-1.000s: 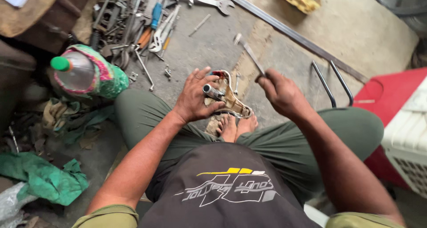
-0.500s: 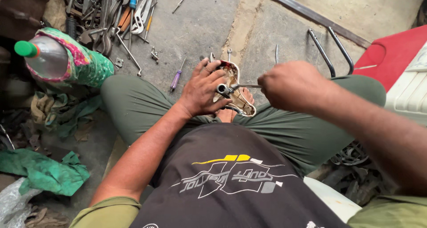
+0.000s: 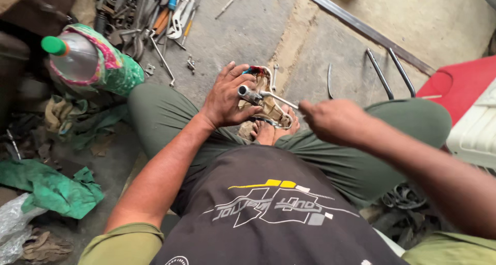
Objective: The person sits on the floor and uses pliers to bend and shape two curved metal rods. They then pick up a white plastic component, insert a metal tube into it, and use a wrench to tighten a fitting. The person continues to adjust the assembly with their hands and tools.
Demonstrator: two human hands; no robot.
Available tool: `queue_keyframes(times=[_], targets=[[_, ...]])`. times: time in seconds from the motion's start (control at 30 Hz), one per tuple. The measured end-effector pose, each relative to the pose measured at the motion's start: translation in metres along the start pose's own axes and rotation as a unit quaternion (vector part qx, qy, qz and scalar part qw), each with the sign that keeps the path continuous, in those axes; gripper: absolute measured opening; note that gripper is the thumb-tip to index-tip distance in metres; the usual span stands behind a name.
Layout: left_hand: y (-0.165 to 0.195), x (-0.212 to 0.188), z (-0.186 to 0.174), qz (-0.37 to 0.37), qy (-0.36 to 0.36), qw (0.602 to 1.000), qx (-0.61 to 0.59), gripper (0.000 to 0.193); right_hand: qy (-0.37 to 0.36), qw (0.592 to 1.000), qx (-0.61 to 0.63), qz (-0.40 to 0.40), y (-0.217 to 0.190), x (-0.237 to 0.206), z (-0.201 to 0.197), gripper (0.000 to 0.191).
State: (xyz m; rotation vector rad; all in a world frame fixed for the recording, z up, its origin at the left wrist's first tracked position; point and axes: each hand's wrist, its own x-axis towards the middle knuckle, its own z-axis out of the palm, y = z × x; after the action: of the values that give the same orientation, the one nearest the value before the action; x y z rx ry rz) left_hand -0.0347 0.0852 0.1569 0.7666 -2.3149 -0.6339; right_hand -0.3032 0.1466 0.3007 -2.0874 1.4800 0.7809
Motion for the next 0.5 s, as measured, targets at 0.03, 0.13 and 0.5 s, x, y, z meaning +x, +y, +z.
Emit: queue_keyframes(times=[0.03,0.13,0.5], targets=[[-0.004,-0.001,-0.004,0.001,0.006,1.0,-0.016,0.049,0.041,0.998,0.037,-0.018,0.002,0.013,0.022,0.015],[-0.008,-0.002,-0.009,0.029,0.014,0.999,-0.037,0.051,0.102,0.989,0.108,-0.007,0.018,0.066,0.085,0.019],[0.003,0.007,-0.003,0.047,-0.008,0.999,-0.004,0.053,0.359,0.902,0.24,0.017,0.045,0.138,0.087,0.023]])
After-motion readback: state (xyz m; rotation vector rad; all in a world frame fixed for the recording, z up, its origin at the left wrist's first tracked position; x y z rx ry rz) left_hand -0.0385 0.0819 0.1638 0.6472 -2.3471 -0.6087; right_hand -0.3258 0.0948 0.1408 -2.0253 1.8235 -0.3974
